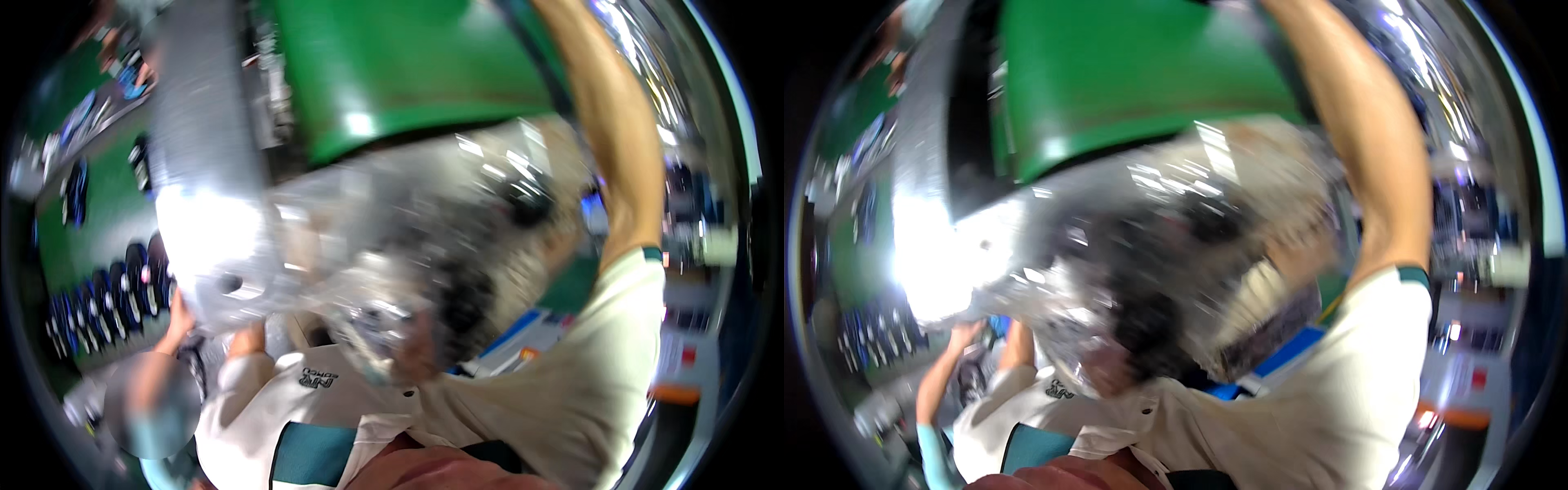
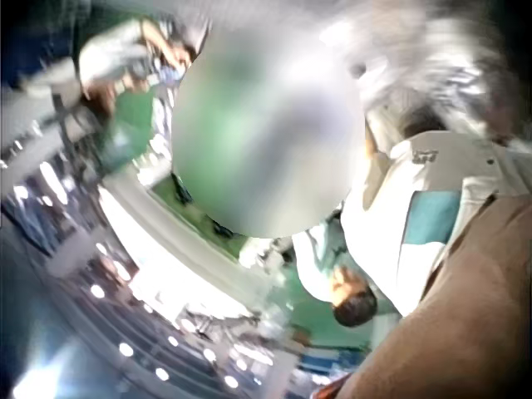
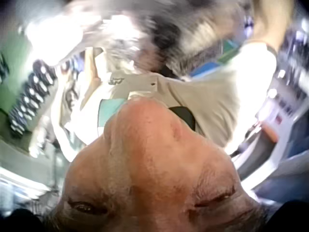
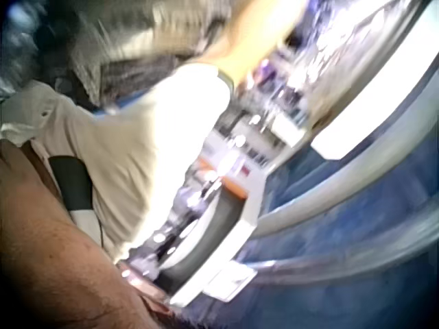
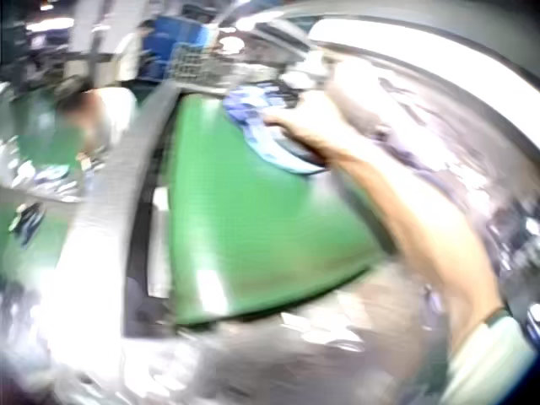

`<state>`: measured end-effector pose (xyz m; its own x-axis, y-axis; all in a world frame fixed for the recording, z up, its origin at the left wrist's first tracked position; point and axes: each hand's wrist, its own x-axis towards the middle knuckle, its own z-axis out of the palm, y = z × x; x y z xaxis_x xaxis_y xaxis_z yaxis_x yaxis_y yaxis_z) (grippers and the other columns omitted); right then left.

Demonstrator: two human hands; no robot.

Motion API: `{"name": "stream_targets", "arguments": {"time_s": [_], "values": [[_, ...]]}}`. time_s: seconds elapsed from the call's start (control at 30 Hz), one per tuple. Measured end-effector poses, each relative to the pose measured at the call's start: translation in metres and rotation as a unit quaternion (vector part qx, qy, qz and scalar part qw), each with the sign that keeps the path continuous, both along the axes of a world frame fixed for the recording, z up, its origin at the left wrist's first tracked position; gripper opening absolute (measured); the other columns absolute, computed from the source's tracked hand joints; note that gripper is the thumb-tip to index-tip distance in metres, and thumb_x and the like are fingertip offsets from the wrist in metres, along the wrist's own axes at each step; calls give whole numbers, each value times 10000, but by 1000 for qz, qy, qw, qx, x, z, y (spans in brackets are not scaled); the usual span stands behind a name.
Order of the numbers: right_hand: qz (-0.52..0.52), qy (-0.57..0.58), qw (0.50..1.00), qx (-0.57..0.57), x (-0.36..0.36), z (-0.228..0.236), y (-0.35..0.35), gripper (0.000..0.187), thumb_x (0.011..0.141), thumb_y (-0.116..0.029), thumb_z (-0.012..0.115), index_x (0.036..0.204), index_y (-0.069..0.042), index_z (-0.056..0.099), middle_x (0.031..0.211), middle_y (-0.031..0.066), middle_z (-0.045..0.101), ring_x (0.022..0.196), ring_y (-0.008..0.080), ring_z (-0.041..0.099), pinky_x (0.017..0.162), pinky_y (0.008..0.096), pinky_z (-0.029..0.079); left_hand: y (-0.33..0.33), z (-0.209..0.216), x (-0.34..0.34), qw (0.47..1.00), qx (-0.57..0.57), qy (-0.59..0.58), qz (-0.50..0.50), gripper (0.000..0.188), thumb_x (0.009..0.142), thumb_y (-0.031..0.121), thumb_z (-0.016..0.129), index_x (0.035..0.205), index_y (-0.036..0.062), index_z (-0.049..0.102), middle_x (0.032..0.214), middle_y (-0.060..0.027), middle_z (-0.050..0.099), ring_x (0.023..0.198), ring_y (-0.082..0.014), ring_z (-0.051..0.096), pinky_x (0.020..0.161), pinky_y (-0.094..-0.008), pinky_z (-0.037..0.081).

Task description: The person picks up shoes from a conveyor belt and places them into an industrial machine for processing. The person then removes the shoes from the machine and returns them to the conveyor belt.

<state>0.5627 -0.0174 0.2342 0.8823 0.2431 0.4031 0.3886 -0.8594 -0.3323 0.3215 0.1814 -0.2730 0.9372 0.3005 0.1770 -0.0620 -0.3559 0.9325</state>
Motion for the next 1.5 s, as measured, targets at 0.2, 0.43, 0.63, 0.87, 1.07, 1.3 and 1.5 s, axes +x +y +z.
{"name": "stream_targets", "arguments": {"time_s": [0.2,0.43,0.63,0.87,1.07,1.3,1.5], "values": [[-61,-114,987,98,-153,25,-100,468,670,-352,709,942,15,606,826,106,627,753,197,574,695,313,455,-102,149,-163,812,-320,319,-369,100,855,70,611,832,-18,652,985,-116,648,907,-163,606,843,-308,471],[9,-149,982,118,-432,10,-212,499,709,-333,696,1063,-1,578,950,101,614,903,220,567,813,330,436,-194,243,-183,391,-413,255,-782,485,908,392,502,1200,5,527,1229,-212,515,1073,-307,551,934,-410,429],[-115,35,992,31,-668,-47,-205,316,734,-166,651,1033,-93,579,1090,52,590,1138,288,489,1029,551,178,-295,308,-257,164,-377,495,-765,968,750,710,417,1358,-23,242,1257,-282,421,1095,-422,487,928,-492,413],[-476,-305,663,490,-900,-155,-134,694,736,-45,673,1346,9,347,1347,134,417,1212,182,430,1022,340,328,-341,288,-463,251,-290,446,-809,611,862,386,498,1300,-22,377,1190,-164,525,1050,-261,537,951,-360,398],[-625,-441,401,505,-1001,-223,-97,659,625,-10,670,1250,-15,461,988,24,599,861,104,552,797,251,436,-356,301,-624,263,-142,254,-920,728,857,146,602,1430,43,165,1204,-106,525,994,-149,537,866,-269,432],[-714,-574,176,361,-1141,-280,-45,426,657,-125,726,1019,15,550,891,42,586,766,132,546,721,276,440,-396,271,-770,91,-4,220,-971,587,897,212,562,1366,-25,299,1346,-145,415,1142,-156,470,960,-294,368],[-765,-585,138,233,-1183,-257,-9,686,637,-213,767,1200,47,475,1061,100,565,934,189,550,849,317,432,-506,179,-943,222,11,150,-963,576,783,325,681,1159,-69,493,1096,-134,590,946,-172,561,788,-297,437]]}}
